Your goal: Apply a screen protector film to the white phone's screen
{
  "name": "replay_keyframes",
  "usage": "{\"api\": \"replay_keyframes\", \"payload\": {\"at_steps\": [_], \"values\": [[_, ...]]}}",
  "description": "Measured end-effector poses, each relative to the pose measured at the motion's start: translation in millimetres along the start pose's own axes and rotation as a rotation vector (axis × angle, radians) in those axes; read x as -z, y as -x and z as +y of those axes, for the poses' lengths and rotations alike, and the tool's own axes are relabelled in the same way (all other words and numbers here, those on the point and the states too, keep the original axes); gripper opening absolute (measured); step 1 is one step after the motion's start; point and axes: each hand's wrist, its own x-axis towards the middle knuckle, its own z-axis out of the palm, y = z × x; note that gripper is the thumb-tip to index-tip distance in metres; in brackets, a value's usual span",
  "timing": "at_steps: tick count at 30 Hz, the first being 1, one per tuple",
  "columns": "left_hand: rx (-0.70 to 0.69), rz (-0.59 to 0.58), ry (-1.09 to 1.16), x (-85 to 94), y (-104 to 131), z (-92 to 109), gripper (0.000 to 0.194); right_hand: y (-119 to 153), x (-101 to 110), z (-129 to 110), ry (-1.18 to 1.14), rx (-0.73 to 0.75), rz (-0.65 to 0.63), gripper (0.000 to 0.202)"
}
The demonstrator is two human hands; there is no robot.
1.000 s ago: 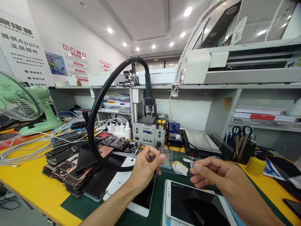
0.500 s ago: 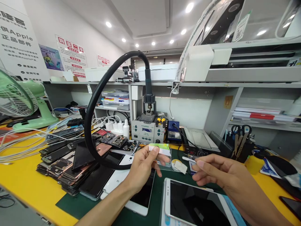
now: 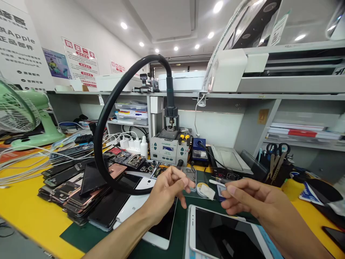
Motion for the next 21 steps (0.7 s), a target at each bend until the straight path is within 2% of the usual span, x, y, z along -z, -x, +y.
{"api": "replay_keyframes", "payload": {"at_steps": [8, 16, 21], "values": [[0.005, 0.069, -0.038, -3.2, -2.7, -4.2, 0.038, 1.6, -2.8, 2.4, 0.016, 0.004, -0.048, 0.045], [-0.041, 0.051, -0.047, -2.8, 0.7, -7.3, 0.035, -0.6, -4.8, 1.3, 0.022, 0.031, -0.021, 0.045], [-0.039, 0.021, -0.004, -2.8, 0.4, -4.5, 0.024, -1.3, -6.2, -0.5, 0.039, 0.044, -0.002, 0.044]]}}
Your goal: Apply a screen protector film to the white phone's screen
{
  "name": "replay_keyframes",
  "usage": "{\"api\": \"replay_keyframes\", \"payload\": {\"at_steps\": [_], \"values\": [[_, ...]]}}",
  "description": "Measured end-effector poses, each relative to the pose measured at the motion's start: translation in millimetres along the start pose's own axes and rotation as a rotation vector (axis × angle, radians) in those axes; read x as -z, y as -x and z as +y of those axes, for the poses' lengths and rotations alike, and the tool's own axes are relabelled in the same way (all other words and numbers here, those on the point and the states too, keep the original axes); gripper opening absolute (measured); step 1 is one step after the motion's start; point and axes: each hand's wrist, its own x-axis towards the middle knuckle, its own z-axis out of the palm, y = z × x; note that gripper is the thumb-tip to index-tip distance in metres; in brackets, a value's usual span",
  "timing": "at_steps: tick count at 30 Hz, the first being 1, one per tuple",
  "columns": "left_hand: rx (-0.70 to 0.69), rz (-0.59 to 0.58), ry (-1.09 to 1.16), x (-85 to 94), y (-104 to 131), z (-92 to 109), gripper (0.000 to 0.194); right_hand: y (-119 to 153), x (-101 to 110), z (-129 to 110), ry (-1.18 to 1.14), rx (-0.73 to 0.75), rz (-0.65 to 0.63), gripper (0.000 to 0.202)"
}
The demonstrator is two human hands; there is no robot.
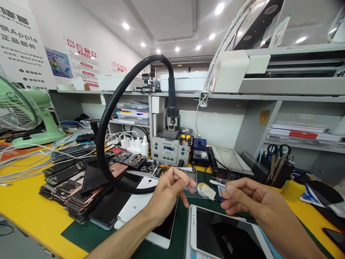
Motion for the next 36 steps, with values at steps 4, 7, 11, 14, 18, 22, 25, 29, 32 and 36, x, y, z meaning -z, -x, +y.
{"api": "replay_keyframes", "payload": {"at_steps": [4, 7, 11, 14, 18, 22, 25, 29, 32, 36], "values": [[0.019, -0.015, 0.035, 0.9, -0.3, 1.8, 0.020, 1.0, -0.3, -0.2, 0.007, 0.005, -0.008, 0.044], [0.024, 0.004, 0.047, 1.0, -0.2, 0.3, 0.023, 1.5, -1.2, 1.1, 0.037, 0.007, -0.031, 0.045], [0.034, 0.031, 0.077, -0.6, -0.4, -1.1, 0.025, 1.1, -1.3, 3.4, 0.053, 0.008, -0.049, 0.044], [0.051, 0.003, 0.108, -2.0, 0.2, 0.7, 0.024, 0.4, -0.2, 3.4, 0.036, 0.009, -0.041, 0.044], [0.070, -0.025, 0.144, -2.6, 1.2, 2.3, 0.022, 0.4, -0.3, 1.4, 0.021, 0.015, 0.006, 0.045], [0.070, 0.003, 0.156, -3.7, 0.6, 1.5, 0.023, 1.3, -0.8, 1.8, 0.038, 0.021, -0.008, 0.048], [0.080, 0.028, 0.164, -5.0, 0.2, 1.4, 0.024, 1.7, -0.1, 3.3, 0.053, 0.023, -0.028, 0.050], [0.103, 0.031, 0.193, -4.8, 0.3, 1.4, 0.017, 2.0, -0.2, 4.4, 0.056, 0.021, -0.036, 0.050], [0.114, 0.029, 0.199, -3.4, 0.1, 1.5, 0.016, 2.8, -1.2, 4.3, 0.079, 0.013, -0.030, 0.051], [0.124, 0.030, 0.205, -2.2, -0.5, 2.8, 0.014, 3.2, -2.4, 3.3, 0.088, 0.011, -0.022, 0.051]]}}
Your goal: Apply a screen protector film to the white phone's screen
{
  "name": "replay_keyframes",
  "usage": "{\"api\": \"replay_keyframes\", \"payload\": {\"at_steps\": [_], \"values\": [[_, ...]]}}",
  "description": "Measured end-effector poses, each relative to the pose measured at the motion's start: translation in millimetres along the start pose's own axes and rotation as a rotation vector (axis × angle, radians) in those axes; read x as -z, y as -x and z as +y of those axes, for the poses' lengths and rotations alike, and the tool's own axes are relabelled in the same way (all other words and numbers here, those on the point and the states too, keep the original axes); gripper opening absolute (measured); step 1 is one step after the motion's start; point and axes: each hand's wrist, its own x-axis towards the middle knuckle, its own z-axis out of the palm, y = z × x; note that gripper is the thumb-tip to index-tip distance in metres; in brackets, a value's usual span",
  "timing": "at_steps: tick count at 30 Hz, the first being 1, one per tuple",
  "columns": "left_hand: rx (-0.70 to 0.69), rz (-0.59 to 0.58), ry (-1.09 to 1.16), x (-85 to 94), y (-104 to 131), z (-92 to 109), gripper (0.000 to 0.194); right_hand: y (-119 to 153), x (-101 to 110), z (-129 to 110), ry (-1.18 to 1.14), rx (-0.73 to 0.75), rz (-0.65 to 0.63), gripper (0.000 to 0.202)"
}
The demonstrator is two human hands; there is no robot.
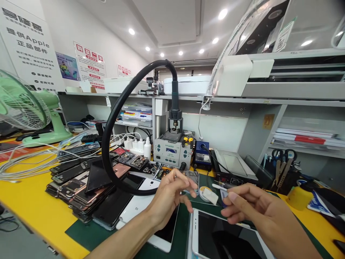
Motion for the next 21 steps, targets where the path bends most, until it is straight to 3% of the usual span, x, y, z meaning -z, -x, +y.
{"api": "replay_keyframes", "payload": {"at_steps": [17, 21], "values": [[-0.002, 0.030, -0.013, -2.2, 2.2, 0.4, 0.013, -1.9, -0.1, 1.1, -0.031, -0.021, -0.010, 0.049], [-0.037, 0.049, -0.038, -4.1, 2.2, 0.9, 0.022, -2.9, -0.2, 0.1, -0.037, -0.028, -0.001, 0.048]]}}
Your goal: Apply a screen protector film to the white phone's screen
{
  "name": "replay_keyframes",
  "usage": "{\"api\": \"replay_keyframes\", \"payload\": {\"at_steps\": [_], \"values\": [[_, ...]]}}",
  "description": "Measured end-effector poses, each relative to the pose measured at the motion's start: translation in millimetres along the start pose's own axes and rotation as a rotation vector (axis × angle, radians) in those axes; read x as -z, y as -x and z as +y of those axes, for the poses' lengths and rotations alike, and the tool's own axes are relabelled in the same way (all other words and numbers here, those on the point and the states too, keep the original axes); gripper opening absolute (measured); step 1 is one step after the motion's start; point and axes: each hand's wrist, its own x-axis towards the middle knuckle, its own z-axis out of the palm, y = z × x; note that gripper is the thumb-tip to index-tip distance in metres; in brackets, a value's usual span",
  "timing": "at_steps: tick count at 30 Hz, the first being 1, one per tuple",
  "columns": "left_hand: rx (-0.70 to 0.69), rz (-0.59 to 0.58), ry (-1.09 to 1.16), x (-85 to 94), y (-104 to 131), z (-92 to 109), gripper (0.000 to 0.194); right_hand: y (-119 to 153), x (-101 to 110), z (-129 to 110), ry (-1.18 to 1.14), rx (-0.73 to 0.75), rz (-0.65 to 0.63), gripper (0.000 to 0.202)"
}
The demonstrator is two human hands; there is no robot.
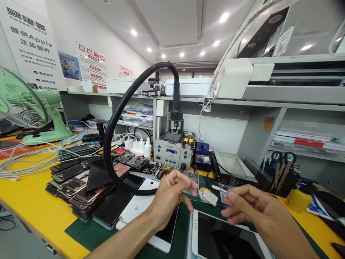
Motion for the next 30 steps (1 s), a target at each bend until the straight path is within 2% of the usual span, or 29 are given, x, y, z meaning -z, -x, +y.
{"api": "replay_keyframes", "payload": {"at_steps": [4, 9, 17, 23, 30], "values": [[-0.031, 0.053, -0.024, -0.6, -2.1, -2.2, 0.031, 0.0, 1.5, -0.7, -0.034, -0.029, 0.000, 0.047], [-0.052, 0.143, -0.053, 1.4, -4.4, -4.7, 0.032, -0.3, 1.5, -0.8, -0.049, -0.079, -0.002, 0.051], [-0.056, 0.157, -0.023, 2.2, -3.4, 1.2, 0.027, 2.3, -1.2, -4.2, -0.054, -0.084, 0.048, 0.053], [-0.063, 0.161, -0.007, 2.3, -4.0, 3.7, 0.029, 0.8, 1.2, -3.7, -0.076, -0.110, 0.031, 0.051], [-0.037, 0.170, -0.015, 6.2, -8.5, 5.2, 0.053, 1.3, 3.2, -5.3, -0.087, -0.105, 0.070, 0.048]]}}
